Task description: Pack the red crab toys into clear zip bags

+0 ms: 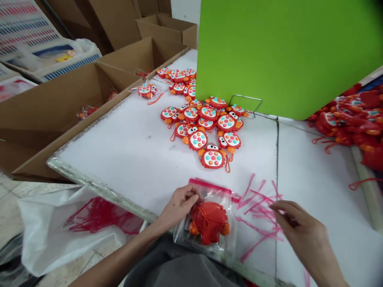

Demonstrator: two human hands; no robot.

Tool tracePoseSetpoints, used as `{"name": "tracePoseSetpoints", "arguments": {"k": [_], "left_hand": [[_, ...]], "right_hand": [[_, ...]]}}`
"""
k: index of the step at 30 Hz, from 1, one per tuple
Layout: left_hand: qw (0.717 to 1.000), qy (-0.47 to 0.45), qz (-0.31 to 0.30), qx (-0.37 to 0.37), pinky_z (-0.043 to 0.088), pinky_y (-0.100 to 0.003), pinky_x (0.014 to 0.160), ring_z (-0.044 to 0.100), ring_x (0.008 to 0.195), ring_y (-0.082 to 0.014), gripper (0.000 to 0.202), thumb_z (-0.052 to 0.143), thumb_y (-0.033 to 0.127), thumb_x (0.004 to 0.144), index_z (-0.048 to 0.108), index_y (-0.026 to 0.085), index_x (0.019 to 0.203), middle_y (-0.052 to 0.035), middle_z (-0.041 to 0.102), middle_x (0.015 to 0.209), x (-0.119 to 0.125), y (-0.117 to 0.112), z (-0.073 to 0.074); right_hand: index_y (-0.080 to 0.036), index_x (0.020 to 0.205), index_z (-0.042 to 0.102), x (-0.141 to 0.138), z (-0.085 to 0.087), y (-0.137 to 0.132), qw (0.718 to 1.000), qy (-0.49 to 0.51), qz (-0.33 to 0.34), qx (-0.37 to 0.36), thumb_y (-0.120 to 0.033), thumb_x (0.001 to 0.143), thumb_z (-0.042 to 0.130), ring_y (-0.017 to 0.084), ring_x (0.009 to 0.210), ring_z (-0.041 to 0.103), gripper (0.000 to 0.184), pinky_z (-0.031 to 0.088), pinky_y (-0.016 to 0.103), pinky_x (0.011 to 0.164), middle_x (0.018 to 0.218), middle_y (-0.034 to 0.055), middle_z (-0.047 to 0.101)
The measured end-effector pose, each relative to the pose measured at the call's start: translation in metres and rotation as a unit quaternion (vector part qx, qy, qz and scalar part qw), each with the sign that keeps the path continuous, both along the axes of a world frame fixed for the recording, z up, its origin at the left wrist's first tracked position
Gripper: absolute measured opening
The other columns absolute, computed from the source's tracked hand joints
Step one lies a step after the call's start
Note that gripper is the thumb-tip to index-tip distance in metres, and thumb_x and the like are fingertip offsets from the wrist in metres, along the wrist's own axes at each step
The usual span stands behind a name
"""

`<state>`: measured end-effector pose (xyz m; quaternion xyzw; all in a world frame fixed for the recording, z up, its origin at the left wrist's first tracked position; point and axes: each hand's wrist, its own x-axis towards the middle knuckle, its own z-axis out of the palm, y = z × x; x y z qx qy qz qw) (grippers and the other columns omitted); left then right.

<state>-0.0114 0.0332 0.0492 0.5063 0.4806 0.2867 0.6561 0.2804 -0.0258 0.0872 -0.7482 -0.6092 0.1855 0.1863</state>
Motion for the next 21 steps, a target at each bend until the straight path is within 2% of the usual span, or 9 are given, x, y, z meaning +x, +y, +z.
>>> {"name": "tracePoseSetpoints", "arguments": {"k": [2, 4, 7, 9, 15, 18, 21], "left_hand": [[1.000, -0.006, 0.004, -0.003, 0.045, -0.026, 0.068, 0.061, 0.074, -0.0168, 0.015, 0.049, 0.026, 0.081, 0.058, 0.014, 0.081, -0.0060, 0.066, 0.079, -0.001, -0.001, -0.001], [1.000, -0.010, 0.007, -0.012, 0.045, -0.027, 0.070, 0.061, 0.076, -0.0173, 0.015, 0.049, 0.026, 0.081, 0.057, 0.014, 0.081, -0.0062, 0.067, 0.081, -0.002, -0.001, -0.002], [1.000, -0.013, 0.009, -0.026, 0.045, -0.028, 0.073, 0.062, 0.081, -0.0181, 0.014, 0.049, 0.026, 0.081, 0.056, 0.014, 0.081, -0.0068, 0.067, 0.083, -0.005, -0.003, -0.001], [0.999, -0.023, 0.011, -0.034, 0.045, -0.029, 0.075, 0.062, 0.082, -0.0183, 0.013, 0.050, 0.027, 0.081, 0.055, 0.015, 0.080, -0.0068, 0.068, 0.083, -0.007, -0.004, 0.000], [0.995, -0.078, 0.014, -0.067, 0.046, -0.032, 0.074, 0.063, 0.075, -0.0162, 0.013, 0.049, 0.030, 0.083, 0.050, 0.019, 0.090, -0.0037, 0.068, 0.082, -0.015, -0.004, -0.002], [0.997, -0.054, 0.019, -0.049, 0.045, -0.030, 0.075, 0.061, 0.080, -0.0169, 0.011, 0.048, 0.024, 0.081, 0.056, 0.016, 0.079, -0.0039, 0.066, 0.081, -0.017, -0.003, -0.004], [0.997, -0.047, 0.035, -0.059, 0.044, -0.028, 0.073, 0.061, 0.084, -0.0190, 0.013, 0.046, 0.019, 0.076, 0.056, 0.015, 0.069, -0.0038, 0.065, 0.077, -0.020, -0.003, -0.004]], "right_hand": [[-0.023, 0.085, 0.064, -0.025, -0.008, 0.015, 0.991, 0.099, 0.053, -0.068, -0.041, 0.079, 0.051, 0.015, 0.052, 0.056, 0.024, 0.045, 0.028, 0.053, 0.074, 0.0040, 0.066], [-0.020, 0.089, 0.065, -0.043, -0.022, 0.026, 0.972, 0.179, 0.071, -0.132, -0.042, 0.077, 0.055, 0.016, 0.052, 0.056, 0.027, 0.046, 0.029, 0.051, 0.072, 0.0040, 0.068], [-0.016, 0.088, 0.064, -0.060, -0.043, 0.035, 0.933, 0.313, 0.063, -0.163, -0.036, 0.073, 0.061, 0.019, 0.066, 0.062, 0.025, 0.048, 0.029, 0.061, 0.077, 0.0055, 0.068], [-0.015, 0.080, 0.063, -0.063, -0.047, 0.034, 0.912, 0.373, 0.056, -0.161, -0.032, 0.073, 0.061, 0.018, 0.068, 0.061, 0.018, 0.046, 0.028, 0.062, 0.071, 0.0035, 0.066], [-0.016, 0.073, 0.059, -0.061, -0.037, 0.022, 0.893, 0.431, 0.032, -0.127, -0.027, 0.075, 0.060, 0.009, 0.053, 0.043, 0.011, 0.033, 0.022, 0.050, 0.059, -0.0037, 0.050], [-0.016, 0.071, 0.061, -0.059, -0.039, 0.018, 0.883, 0.452, 0.015, -0.130, -0.025, 0.076, 0.056, 0.008, 0.048, 0.033, 0.011, 0.025, 0.022, 0.046, 0.053, -0.0053, 0.042], [-0.016, 0.070, 0.062, -0.060, -0.044, 0.017, 0.880, 0.456, 0.010, -0.135, -0.021, 0.075, 0.052, 0.008, 0.047, 0.029, 0.012, 0.021, 0.022, 0.046, 0.050, -0.0058, 0.037]]}}
